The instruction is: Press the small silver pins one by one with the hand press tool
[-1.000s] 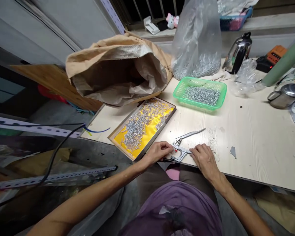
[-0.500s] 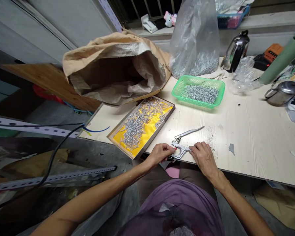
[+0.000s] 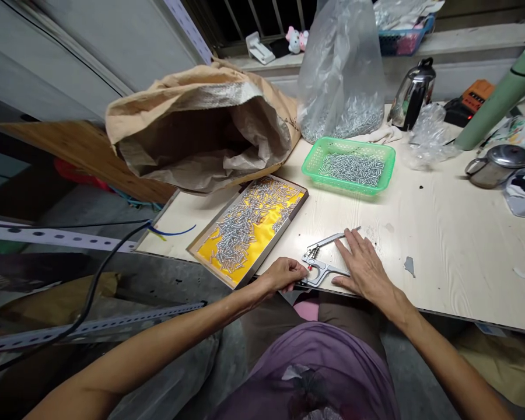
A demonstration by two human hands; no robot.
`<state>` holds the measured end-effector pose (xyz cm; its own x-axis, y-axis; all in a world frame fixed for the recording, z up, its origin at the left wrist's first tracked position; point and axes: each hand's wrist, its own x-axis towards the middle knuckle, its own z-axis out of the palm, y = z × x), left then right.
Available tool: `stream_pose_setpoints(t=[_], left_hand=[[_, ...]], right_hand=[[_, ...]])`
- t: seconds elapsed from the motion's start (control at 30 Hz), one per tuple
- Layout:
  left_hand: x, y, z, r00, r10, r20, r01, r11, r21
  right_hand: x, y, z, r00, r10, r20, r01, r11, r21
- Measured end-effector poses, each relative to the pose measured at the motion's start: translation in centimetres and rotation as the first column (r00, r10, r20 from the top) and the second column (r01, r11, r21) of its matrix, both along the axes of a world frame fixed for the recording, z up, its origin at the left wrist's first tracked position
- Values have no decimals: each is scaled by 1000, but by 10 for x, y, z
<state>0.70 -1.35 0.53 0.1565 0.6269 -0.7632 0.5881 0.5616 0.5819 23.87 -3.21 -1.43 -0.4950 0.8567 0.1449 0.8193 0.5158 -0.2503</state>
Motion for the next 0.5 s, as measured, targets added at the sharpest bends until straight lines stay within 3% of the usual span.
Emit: stream_pose_setpoints(t=[0.2, 0.5], left_hand=[[-1, -3, -3, 1000, 10, 13, -10, 1000, 1], [-3, -7, -6, 1000, 2, 25, -1, 1000, -1]], right_hand=[[10, 30, 4, 984, 117, 133, -103, 989, -102], [3, 30, 11, 988, 87, 124, -79, 995, -65]])
